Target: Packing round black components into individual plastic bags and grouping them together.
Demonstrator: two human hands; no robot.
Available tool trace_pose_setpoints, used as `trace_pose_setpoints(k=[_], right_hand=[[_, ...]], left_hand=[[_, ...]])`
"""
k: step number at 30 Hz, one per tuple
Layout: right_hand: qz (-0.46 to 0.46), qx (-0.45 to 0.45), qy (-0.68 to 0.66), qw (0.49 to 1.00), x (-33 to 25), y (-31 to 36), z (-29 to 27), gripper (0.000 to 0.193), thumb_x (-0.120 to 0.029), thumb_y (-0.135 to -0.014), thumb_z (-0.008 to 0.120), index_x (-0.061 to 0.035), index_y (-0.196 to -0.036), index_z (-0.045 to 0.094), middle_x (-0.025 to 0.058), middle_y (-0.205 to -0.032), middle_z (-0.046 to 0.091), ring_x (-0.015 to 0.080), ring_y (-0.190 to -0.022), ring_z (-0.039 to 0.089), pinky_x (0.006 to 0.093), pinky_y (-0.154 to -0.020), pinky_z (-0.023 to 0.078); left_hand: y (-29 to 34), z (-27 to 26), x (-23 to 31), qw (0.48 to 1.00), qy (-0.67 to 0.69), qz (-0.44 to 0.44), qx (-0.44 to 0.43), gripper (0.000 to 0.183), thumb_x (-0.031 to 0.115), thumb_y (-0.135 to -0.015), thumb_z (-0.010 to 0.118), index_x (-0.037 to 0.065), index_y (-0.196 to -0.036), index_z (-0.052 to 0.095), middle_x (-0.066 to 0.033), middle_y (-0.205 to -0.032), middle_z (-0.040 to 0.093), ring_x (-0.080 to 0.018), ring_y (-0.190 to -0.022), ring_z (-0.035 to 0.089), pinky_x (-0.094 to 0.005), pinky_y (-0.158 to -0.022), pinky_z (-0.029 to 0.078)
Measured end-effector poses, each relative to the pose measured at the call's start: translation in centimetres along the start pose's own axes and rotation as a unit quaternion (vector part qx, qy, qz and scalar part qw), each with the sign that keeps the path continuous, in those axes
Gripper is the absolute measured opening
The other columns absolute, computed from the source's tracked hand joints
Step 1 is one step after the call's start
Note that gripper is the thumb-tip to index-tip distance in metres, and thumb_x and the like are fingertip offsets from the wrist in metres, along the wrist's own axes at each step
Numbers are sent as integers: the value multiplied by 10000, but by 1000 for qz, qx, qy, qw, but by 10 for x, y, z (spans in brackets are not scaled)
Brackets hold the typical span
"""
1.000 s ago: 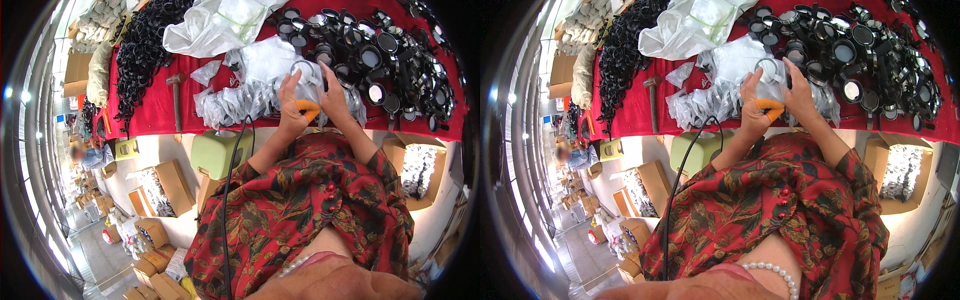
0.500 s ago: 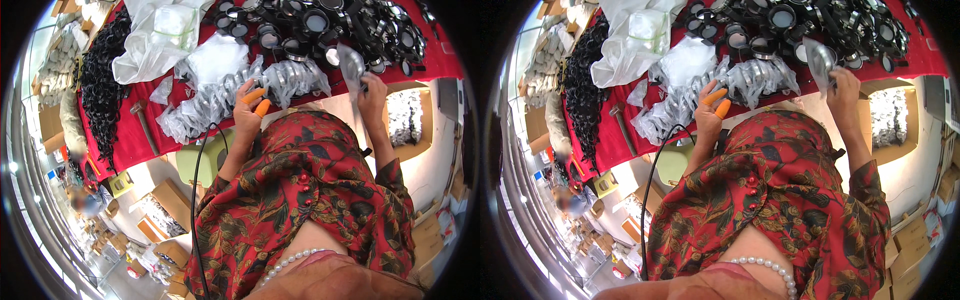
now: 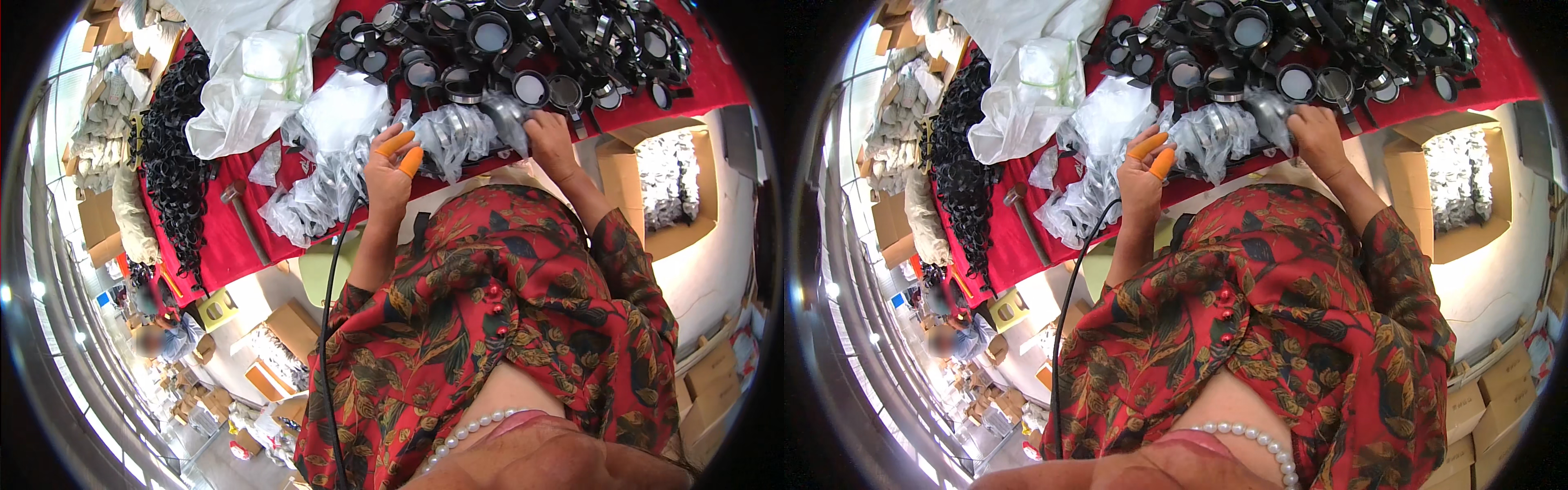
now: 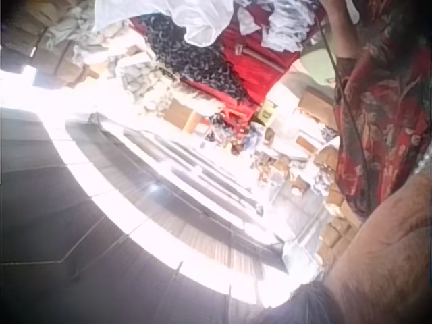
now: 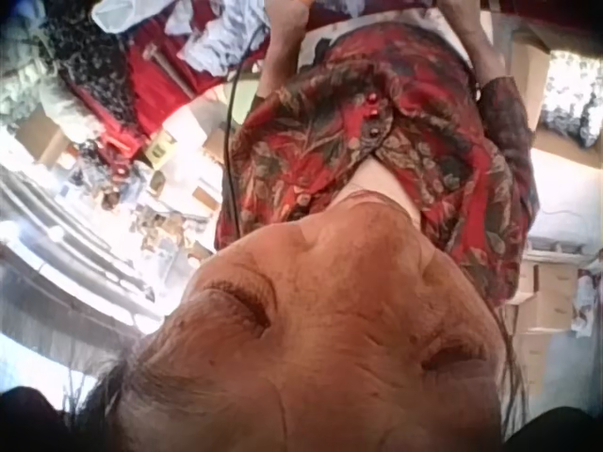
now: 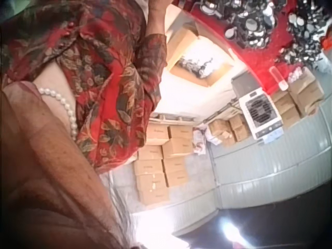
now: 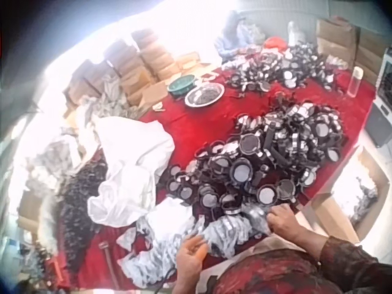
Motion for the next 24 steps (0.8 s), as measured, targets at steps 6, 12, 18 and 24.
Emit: trace_pose_setpoints(k=[6, 12, 18, 24], right_hand=[[35, -64, -85, 994, -1, 4, 22, 266, 8, -707, 583, -55, -963, 545, 107, -958, 569, 302, -959, 547, 393, -825, 396], [64, -122, -84, 987, 8, 10, 28, 176, -32, -746, 601, -55, -920, 605, 116, -954, 606, 316, -931, 567, 408, -828, 406], [162, 54, -12, 985, 39, 8, -48, 264, -30, -785, 614, -61, -1046, 627, 111, -1058, 613, 297, -1019, 563, 410, -818, 442], [243, -34, 123, 962, 58, 4, -31, 472, -29, -803, 627, -47, -1253, 484, 211, -1279, 455, 374, -1083, 530, 436, -839, 477]], left_hand=[[-5, -36, 2, 998, -55, 11, 40, 366, -11, -854, 625, -55, -1203, 526, -123, -1244, 536, -182, -1002, 613, -282, -795, 535], [-56, -89, 8, 953, -199, 22, 229, 266, 48, -760, 687, -35, -1010, 654, -73, -883, 649, -118, -703, 591, -234, -632, 467], [-91, -66, -10, 877, -453, 85, 139, 300, 164, -696, 766, 20, -949, 694, -157, -923, 639, -281, -843, 610, -370, -761, 483], [-109, -45, -19, 778, -606, 77, 147, 253, 246, -694, 752, 57, -860, 722, -139, -943, 631, -327, -947, 569, -417, -830, 469]])
Point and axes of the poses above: each hand's wrist, its own y-axis away from the middle knuckle, its own z-axis out of the palm, x = y × z, the point moved 7 cm from there along -y, towards the middle knuckle
